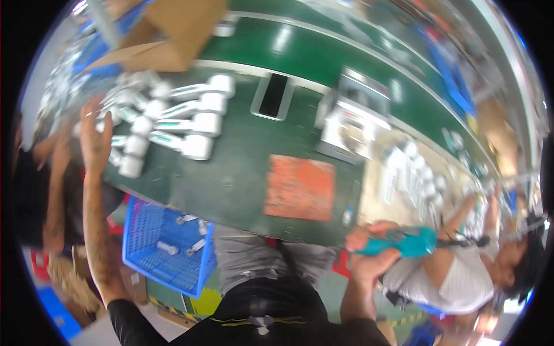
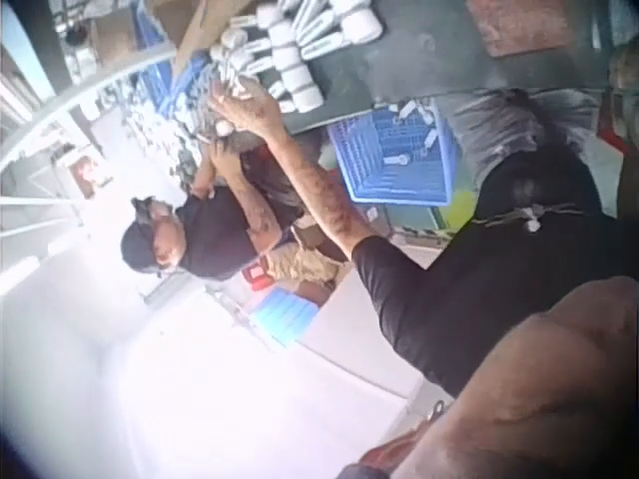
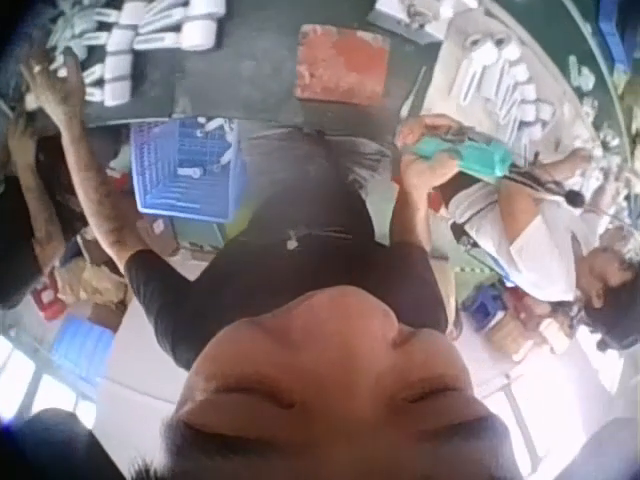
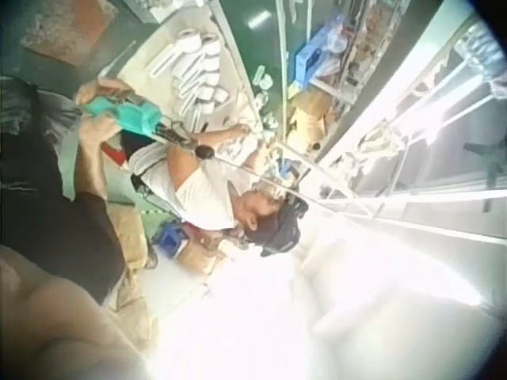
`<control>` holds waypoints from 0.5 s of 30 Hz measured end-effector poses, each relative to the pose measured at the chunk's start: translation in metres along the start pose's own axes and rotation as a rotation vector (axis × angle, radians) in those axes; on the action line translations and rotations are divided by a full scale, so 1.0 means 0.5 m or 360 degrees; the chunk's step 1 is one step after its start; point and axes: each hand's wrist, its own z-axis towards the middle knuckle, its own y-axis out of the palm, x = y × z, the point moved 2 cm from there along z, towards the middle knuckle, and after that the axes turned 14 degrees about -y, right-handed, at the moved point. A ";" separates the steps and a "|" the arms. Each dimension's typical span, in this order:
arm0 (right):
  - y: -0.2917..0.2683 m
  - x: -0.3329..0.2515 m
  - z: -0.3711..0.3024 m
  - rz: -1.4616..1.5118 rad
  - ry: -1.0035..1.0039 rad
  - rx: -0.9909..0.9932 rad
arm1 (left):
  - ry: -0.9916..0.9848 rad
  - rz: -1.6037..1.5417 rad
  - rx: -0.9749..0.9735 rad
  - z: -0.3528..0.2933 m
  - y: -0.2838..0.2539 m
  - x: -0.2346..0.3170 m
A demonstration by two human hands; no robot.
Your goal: The person assembles small portable hand fans by joining plastic casings with internal components using an electric screwdriver at a factory workstation.
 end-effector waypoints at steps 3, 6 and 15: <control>-0.046 -0.015 0.003 -0.0035 -0.0017 -0.0037 | -0.0108 -0.0954 -0.0509 -0.086 0.089 0.393; -0.084 -0.035 -0.003 -0.0038 -0.0053 -0.0005 | 0.0385 -0.1399 -0.1307 -0.201 0.166 0.736; -0.136 -0.089 -0.059 0.0104 0.0075 0.0083 | 0.0893 -0.0844 -0.0812 -0.446 0.477 1.137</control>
